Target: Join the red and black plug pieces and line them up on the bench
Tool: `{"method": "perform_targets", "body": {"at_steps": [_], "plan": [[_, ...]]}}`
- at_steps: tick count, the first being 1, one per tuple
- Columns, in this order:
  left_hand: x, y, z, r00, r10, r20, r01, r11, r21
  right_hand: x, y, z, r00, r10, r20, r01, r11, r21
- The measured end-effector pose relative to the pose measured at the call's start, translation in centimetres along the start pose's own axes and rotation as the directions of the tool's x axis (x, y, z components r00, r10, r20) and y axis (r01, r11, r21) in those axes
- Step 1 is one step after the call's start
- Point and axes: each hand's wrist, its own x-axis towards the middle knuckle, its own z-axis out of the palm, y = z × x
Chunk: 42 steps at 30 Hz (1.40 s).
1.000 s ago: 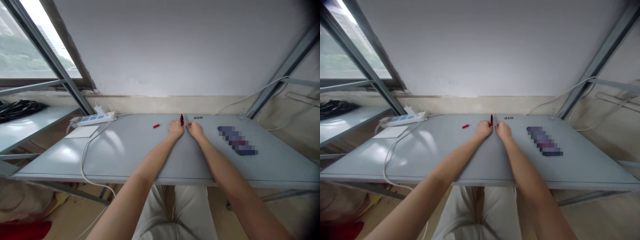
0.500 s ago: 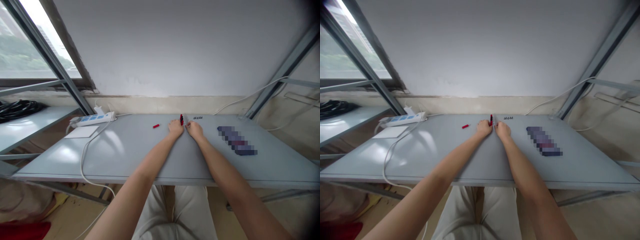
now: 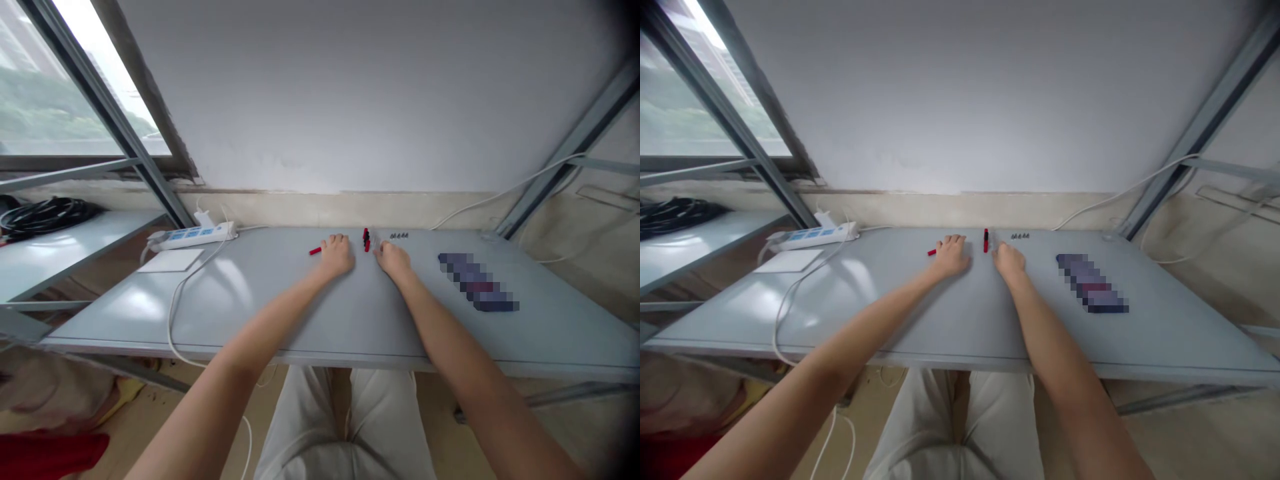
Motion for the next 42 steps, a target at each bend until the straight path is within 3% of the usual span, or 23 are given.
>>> {"method": "perform_targets", "body": {"at_steps": [5,9,17,24,33,39,42], "plan": [[-1.0,-3.5,0.5,0.997,-0.075,0.022,0.075,0.997,-0.013,-0.7,0.0,-0.6,1.0,-0.01,0.008,0.01,0.999,-0.044],[-1.5,-5.0,0.9,0.984,-0.161,0.072,0.166,0.984,-0.069,-1.1,0.0,-0.8,1.0,-0.022,0.01,0.023,0.999,-0.041],[-1.6,-5.8,0.9,0.992,-0.103,0.073,0.111,0.986,-0.125,-1.6,-0.5,-0.7,0.999,-0.05,-0.009,0.05,0.997,-0.055],[-1.3,-6.9,1.6,0.972,-0.234,0.021,0.231,0.937,-0.262,-2.2,-1.1,-0.7,0.993,-0.066,-0.094,0.063,0.997,-0.036],[-1.2,-7.5,2.2,0.967,-0.256,-0.007,0.243,0.928,-0.282,-2.5,-1.5,-0.6,0.973,-0.102,-0.209,0.095,0.995,-0.041],[-1.1,-7.2,1.4,0.956,-0.286,-0.058,0.232,0.866,-0.443,-2.5,-1.5,-0.4,0.962,-0.121,-0.244,0.12,0.993,-0.019],[-1.4,-6.4,1.0,0.961,-0.256,-0.107,0.153,0.81,-0.566,-2.5,-1.6,-0.4,0.949,-0.166,-0.268,0.175,0.984,0.011]]}}
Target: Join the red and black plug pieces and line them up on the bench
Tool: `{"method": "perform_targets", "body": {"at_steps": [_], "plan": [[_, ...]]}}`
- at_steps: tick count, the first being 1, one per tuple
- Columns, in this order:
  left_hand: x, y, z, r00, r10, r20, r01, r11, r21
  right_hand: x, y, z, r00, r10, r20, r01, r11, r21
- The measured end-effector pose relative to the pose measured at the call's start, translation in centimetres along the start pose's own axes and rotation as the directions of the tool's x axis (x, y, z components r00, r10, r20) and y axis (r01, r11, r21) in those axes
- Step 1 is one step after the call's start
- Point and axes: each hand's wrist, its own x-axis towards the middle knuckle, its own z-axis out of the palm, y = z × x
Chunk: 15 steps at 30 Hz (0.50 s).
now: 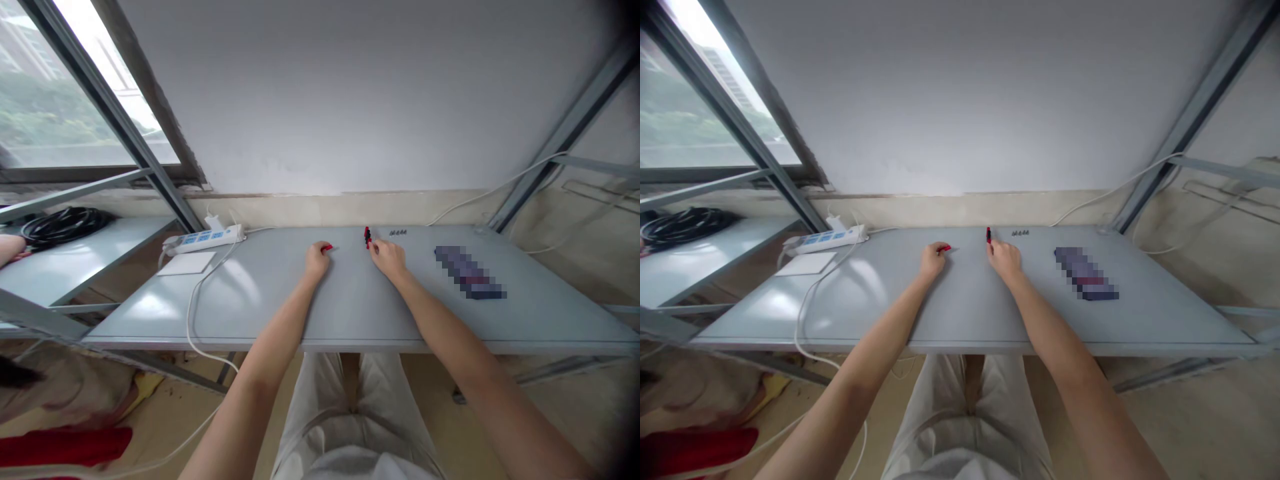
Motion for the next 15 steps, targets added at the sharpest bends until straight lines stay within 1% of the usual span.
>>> {"method": "perform_targets", "body": {"at_steps": [2,5,8,10,12,15], "plan": [[-0.5,0.6,0.3,0.999,0.05,0.0,-0.05,0.995,-0.086,0.0,-0.2,-0.1,0.998,-0.061,-0.032,0.063,0.996,0.059],[-1.3,1.6,0.9,0.994,0.11,0.025,-0.105,0.984,-0.142,-0.2,-0.7,-0.4,0.978,-0.197,-0.069,0.207,0.962,0.177],[-2.0,2.6,1.4,0.984,0.17,0.053,-0.156,0.967,-0.203,-0.4,-1.2,-0.5,0.944,-0.327,-0.047,0.327,0.904,0.276],[-2.4,3.1,1.6,0.98,0.188,0.056,-0.168,0.951,-0.258,-0.6,-1.4,-0.3,0.933,-0.358,-0.018,0.345,0.882,0.321],[-2.5,3.5,1.5,0.98,0.191,0.051,-0.166,0.936,-0.311,-0.6,-1.3,-0.1,0.937,-0.349,0.006,0.324,0.875,0.36],[-2.6,4.0,1.1,0.988,0.136,0.076,-0.096,0.915,-0.392,-0.5,-1.1,0.2,0.945,-0.327,0.002,0.295,0.855,0.426]]}}
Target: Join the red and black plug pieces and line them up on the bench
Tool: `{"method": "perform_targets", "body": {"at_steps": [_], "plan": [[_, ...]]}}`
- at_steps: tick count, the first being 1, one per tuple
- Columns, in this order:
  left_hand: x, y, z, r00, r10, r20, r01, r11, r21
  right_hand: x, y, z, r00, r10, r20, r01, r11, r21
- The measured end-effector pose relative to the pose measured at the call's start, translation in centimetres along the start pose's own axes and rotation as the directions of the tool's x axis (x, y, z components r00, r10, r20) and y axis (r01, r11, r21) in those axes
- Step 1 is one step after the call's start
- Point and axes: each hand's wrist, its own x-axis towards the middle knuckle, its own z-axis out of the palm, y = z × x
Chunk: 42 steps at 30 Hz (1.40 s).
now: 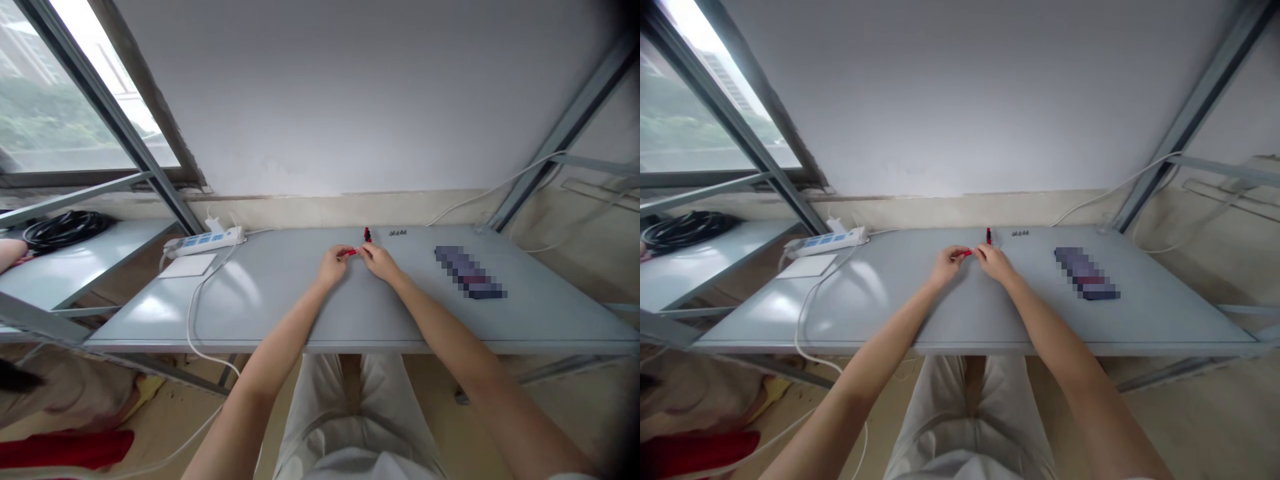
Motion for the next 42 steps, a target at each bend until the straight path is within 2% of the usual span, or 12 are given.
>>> {"method": "perform_targets", "body": {"at_steps": [3,6,9,13,21,32,42], "plan": [[0.0,0.3,-0.3,0.99,-0.143,0.015,0.144,0.982,-0.124,0.0,0.1,0.2,1.0,0.0,-0.021,0.001,0.998,0.067],[0.0,0.4,-0.4,0.967,-0.251,0.045,0.253,0.919,-0.301,0.0,0.0,0.4,1.0,-0.001,-0.025,0.004,0.995,0.103],[-0.1,0.4,-0.5,0.945,-0.321,0.068,0.315,0.829,-0.461,0.0,-0.1,0.5,0.999,-0.024,-0.029,0.027,0.992,0.123],[0.0,0.3,-0.7,0.917,-0.385,0.101,0.372,0.735,-0.567,0.0,-0.2,0.4,0.999,-0.04,-0.031,0.044,0.988,0.146],[0.4,0.0,-1.2,0.902,-0.419,0.103,0.395,0.706,-0.588,-0.2,-0.3,0.4,0.997,-0.063,-0.045,0.07,0.978,0.194],[0.4,-0.5,-0.8,0.909,-0.412,0.068,0.381,0.75,-0.541,0.0,-0.3,0.4,0.992,-0.123,0.024,0.122,0.991,0.047],[0.2,-0.1,-0.6,0.905,-0.422,0.042,0.373,0.746,-0.551,0.6,-0.2,-0.3,0.992,-0.018,0.124,0.032,0.993,-0.111]]}}
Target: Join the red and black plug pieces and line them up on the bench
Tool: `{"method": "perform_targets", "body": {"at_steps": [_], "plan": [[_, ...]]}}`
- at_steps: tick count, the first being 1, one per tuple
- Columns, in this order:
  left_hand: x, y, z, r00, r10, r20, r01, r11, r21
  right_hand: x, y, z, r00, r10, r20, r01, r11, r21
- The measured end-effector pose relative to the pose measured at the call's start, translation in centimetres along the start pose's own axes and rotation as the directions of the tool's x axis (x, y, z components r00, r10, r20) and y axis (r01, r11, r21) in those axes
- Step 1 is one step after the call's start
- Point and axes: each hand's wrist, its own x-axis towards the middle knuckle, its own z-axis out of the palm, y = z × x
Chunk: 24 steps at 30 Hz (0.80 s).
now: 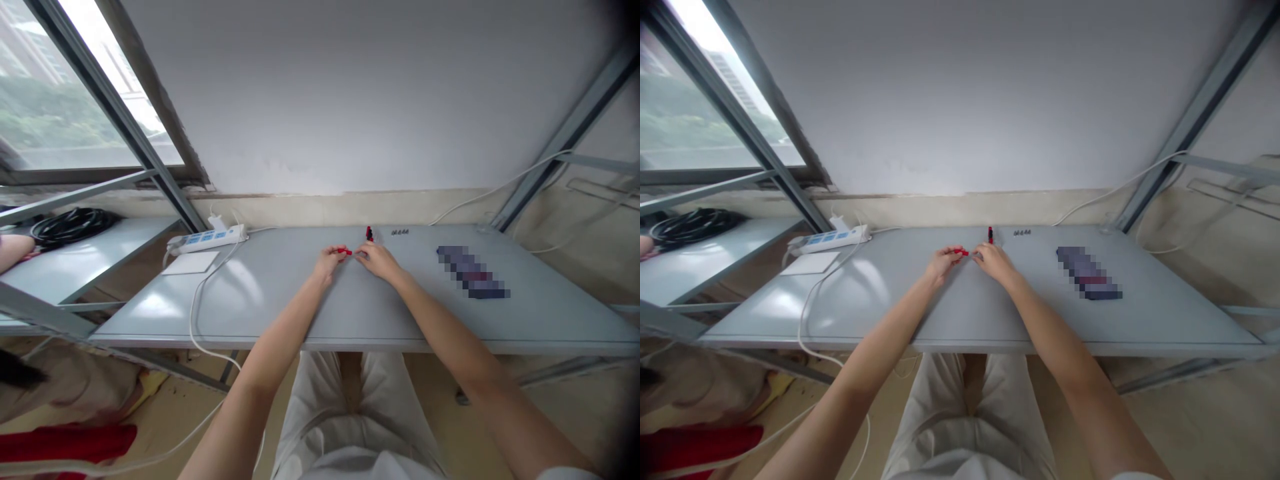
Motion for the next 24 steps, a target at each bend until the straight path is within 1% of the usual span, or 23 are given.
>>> {"method": "perform_targets", "body": {"at_steps": [5,8,11,13,15,17,18,20,22,24], "plan": [[0.2,-0.3,-0.1,1.0,0.025,0.009,-0.026,0.999,0.033,-0.2,0.4,-1.2,0.994,0.107,0.032,-0.105,0.993,-0.059],[0.2,-0.3,0.0,1.0,0.016,0.02,-0.017,0.999,0.029,-0.5,1.0,-2.0,0.98,0.191,0.055,-0.188,0.981,-0.05],[-0.1,-0.1,0.2,0.999,0.016,0.043,-0.017,0.999,0.03,-0.8,1.6,-2.8,0.957,0.284,0.052,-0.283,0.959,-0.032],[-0.3,0.1,0.3,0.998,0.035,0.061,-0.039,0.996,0.074,-0.9,2.1,-3.1,0.938,0.345,0.041,-0.344,0.938,-0.041],[-0.4,0.0,0.5,0.996,0.064,0.064,-0.075,0.979,0.19,-0.9,2.6,-3.2,0.913,0.406,0.036,-0.404,0.913,-0.066],[-0.3,-0.3,0.6,0.99,0.128,0.06,-0.141,0.921,0.363,-1.0,3.0,-2.9,0.89,0.456,0.03,-0.452,0.887,-0.092],[-0.2,-0.6,0.6,0.982,0.178,0.064,-0.188,0.871,0.453,-1.0,3.2,-2.8,0.881,0.473,0.024,-0.469,0.877,-0.103],[0.0,-1.2,0.8,0.953,0.284,0.106,-0.288,0.741,0.607,-1.0,3.4,-2.3,0.869,0.495,0.003,-0.492,0.863,-0.113],[0.2,-1.7,1.0,0.922,0.343,0.18,-0.366,0.616,0.698,-1.0,3.6,-1.9,0.857,0.515,-0.012,-0.513,0.852,-0.109],[0.2,-2.0,1.5,0.901,0.342,0.267,-0.419,0.529,0.738,-1.0,3.7,-1.5,0.845,0.534,-0.008,-0.532,0.841,-0.102]]}}
